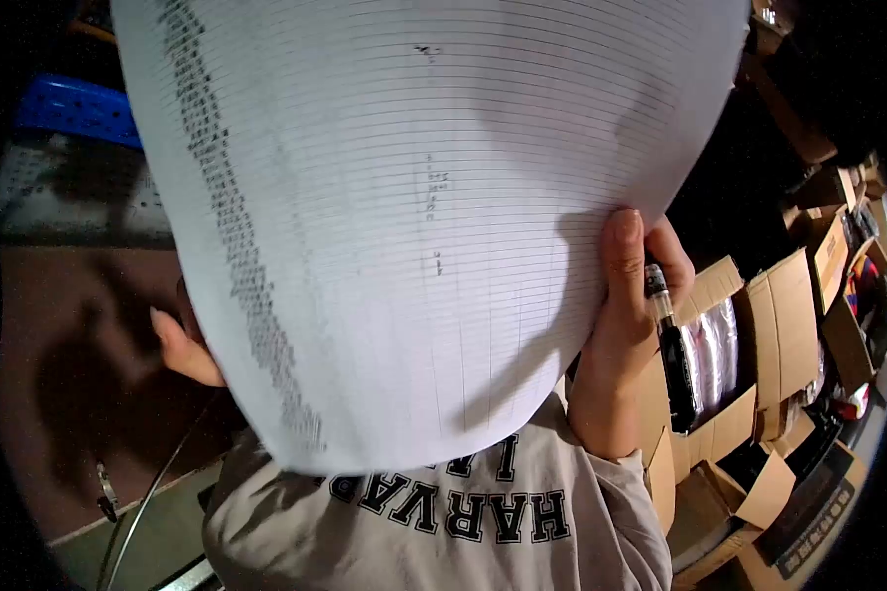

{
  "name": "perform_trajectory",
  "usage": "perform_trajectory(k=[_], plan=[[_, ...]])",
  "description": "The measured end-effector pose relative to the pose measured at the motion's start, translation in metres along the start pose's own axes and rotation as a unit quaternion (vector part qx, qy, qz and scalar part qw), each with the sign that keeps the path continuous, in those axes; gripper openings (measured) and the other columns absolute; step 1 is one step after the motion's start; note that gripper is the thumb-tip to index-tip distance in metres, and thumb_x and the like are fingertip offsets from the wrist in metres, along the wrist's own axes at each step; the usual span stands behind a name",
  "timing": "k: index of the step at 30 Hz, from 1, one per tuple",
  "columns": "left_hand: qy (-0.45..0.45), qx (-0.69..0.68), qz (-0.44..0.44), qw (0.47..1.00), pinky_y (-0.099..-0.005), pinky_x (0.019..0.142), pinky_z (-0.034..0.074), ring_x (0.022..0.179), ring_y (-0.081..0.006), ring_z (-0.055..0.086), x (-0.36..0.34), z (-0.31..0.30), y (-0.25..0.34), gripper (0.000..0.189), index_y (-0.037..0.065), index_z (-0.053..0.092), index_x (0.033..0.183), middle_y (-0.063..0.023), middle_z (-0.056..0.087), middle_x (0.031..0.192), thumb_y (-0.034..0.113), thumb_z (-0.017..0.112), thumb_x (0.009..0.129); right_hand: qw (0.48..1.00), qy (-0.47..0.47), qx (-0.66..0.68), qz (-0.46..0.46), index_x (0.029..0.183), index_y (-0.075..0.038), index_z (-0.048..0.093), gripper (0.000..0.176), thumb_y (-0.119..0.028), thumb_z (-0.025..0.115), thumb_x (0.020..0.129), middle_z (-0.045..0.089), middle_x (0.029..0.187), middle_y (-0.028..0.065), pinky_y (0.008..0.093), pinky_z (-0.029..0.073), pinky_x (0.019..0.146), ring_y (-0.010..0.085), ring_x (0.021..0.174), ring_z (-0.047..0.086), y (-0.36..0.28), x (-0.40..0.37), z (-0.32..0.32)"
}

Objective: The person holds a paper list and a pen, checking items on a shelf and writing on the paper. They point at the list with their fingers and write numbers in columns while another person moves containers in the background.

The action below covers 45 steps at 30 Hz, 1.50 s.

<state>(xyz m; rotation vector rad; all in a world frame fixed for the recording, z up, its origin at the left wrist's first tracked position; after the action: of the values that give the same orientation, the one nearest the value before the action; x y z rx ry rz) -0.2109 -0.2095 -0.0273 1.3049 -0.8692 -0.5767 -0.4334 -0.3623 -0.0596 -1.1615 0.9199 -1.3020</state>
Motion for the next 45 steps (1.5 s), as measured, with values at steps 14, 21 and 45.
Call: perform_trajectory(k=[14, 21, 45], plan=[[0.031, 0.012, -0.01, 0.999, -0.0217, 0.044, 0.023, 0.048, -0.0036, 0.031, -0.052, -0.02, 0.003, 0.031, 0.001, 0.041, 0.058, 0.0027, 0.039, 0.052, 0.017, 0.043, 0.084, 0.998, 0.057, 0.034, 0.008, 0.072, -0.001, 0.053, 0.018, -0.017, 0.052, 0.081, 0.043, 0.061, -0.0051, 0.0131, 0.023, 0.052, 0.0009, 0.057, 0.035, 0.006, -0.05, -0.026], [0.02, 0.021, -0.036, 0.999, -0.0213, 0.043, 0.022, 0.047, -0.003, 0.03, -0.058, -0.013, 0.015, 0.032, 0.001, 0.041, 0.056, 0.0034, 0.039, 0.05, 0.017, 0.043, 0.084, 0.996, 0.058, -0.067, 0.003, 0.061, -0.007, 0.042, 0.026, -0.02, 0.047, 0.083, 0.034, 0.056, -0.0061, 0.0155, 0.022, 0.05, 0.0017, 0.054, 0.03, 0.011, -0.045, -0.007], [-0.033, 0.007, -0.041, 0.999, -0.0208, 0.04, 0.019, 0.042, -0.0018, 0.028, -0.016, -0.022, 0.041, 0.038, 0.002, 0.037, 0.05, 0.0044, 0.037, 0.045, 0.018, 0.044, 0.084, 0.999, 0.045, -0.018, 0.003, 0.067, -0.004, 0.048, 0.022, -0.02, 0.049, 0.083, 0.039, 0.06, -0.0059, 0.015, 0.023, 0.054, 0.0024, 0.058, 0.032, 0.0, -0.034, 0.016]])
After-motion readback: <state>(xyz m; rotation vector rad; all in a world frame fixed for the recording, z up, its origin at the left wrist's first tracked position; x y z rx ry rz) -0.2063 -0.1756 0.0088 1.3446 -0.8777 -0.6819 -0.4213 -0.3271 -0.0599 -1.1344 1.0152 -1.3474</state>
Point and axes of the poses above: each hand's wrist, its own x-axis towards the middle knuckle, its own z-axis out of the palm, y = z × x, the point moved 6 cm from there along x, towards the middle knuckle
